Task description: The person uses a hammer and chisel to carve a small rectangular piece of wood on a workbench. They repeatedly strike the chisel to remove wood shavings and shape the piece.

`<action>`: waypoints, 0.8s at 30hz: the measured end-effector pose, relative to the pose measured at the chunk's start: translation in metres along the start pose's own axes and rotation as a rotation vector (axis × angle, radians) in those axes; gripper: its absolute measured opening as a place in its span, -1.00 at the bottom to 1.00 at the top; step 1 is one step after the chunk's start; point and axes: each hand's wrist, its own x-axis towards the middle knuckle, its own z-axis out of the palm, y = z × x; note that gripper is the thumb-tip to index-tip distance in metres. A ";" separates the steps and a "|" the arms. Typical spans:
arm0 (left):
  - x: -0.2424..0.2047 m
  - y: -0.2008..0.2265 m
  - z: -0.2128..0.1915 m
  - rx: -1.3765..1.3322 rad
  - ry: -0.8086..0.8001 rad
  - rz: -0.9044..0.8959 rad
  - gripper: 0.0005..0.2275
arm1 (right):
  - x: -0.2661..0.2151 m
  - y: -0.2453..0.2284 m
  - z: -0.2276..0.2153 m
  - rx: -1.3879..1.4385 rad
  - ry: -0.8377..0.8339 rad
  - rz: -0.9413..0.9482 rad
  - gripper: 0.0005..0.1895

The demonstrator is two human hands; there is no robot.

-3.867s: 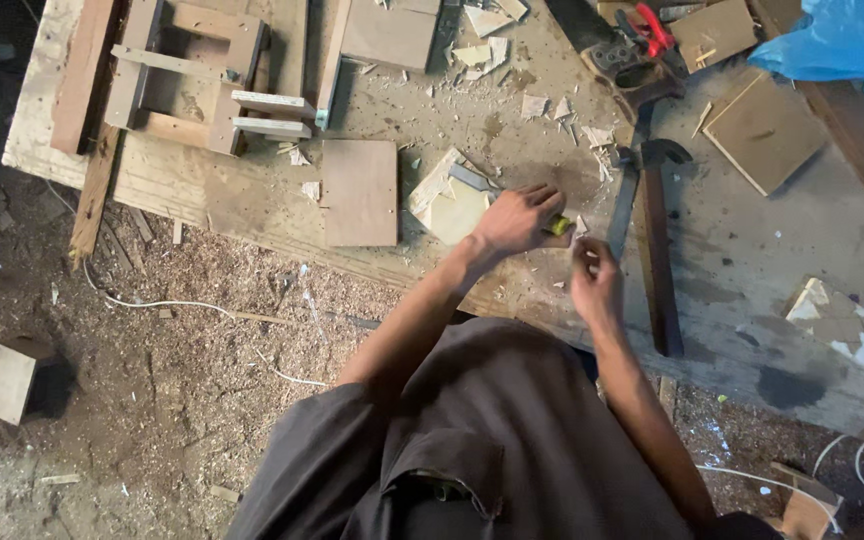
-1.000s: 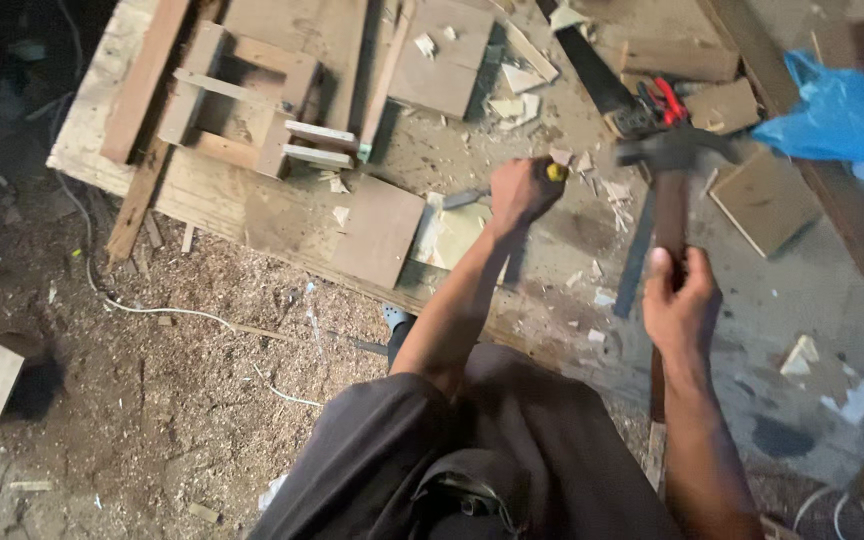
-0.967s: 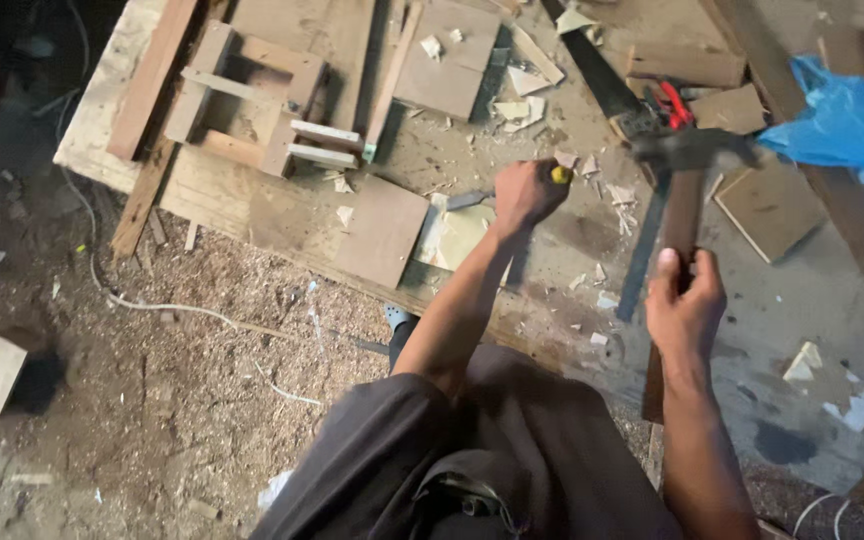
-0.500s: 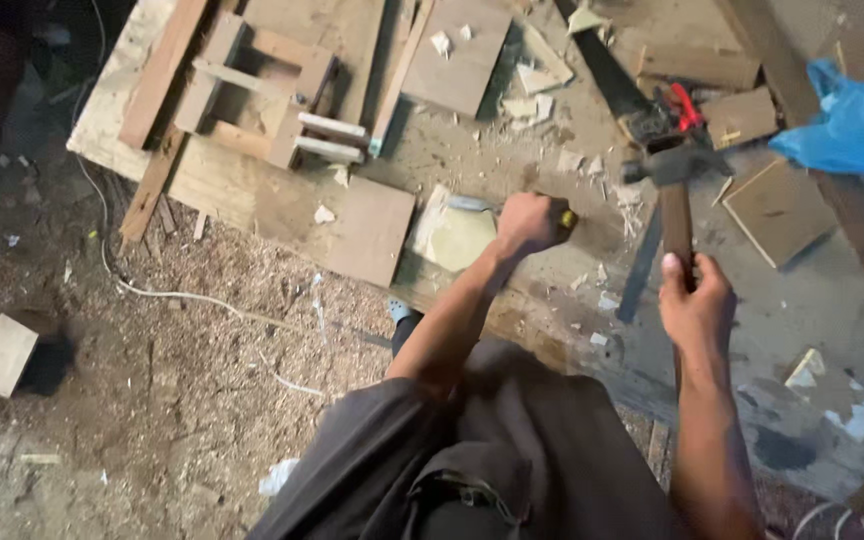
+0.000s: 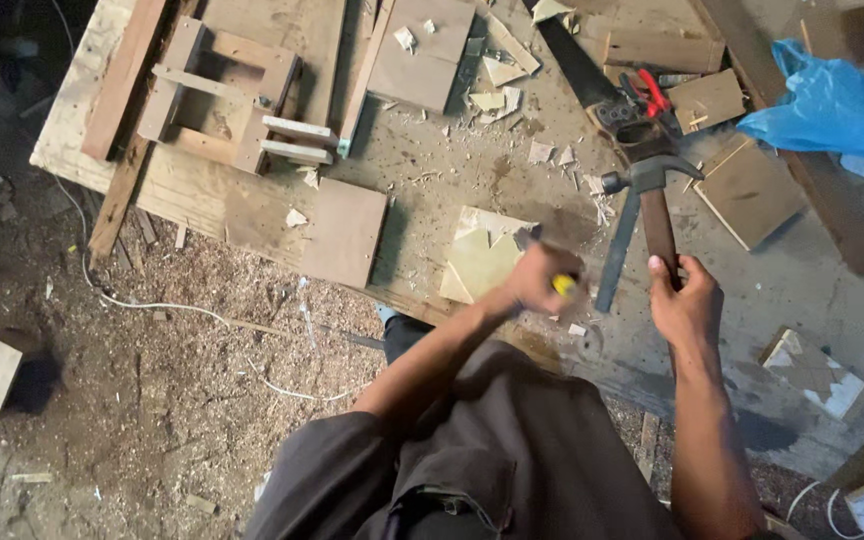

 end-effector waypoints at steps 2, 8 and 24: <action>-0.007 -0.014 -0.018 -0.041 0.243 -0.270 -0.90 | 0.003 0.002 0.001 0.000 -0.019 0.017 -0.59; -0.007 -0.039 -0.101 -0.372 1.079 -0.201 -0.71 | 0.011 0.004 0.007 0.014 -0.064 -0.002 -0.58; -0.002 -0.031 -0.136 -0.106 1.220 -0.449 -0.66 | 0.031 0.075 0.080 -0.015 -0.150 -0.119 -0.61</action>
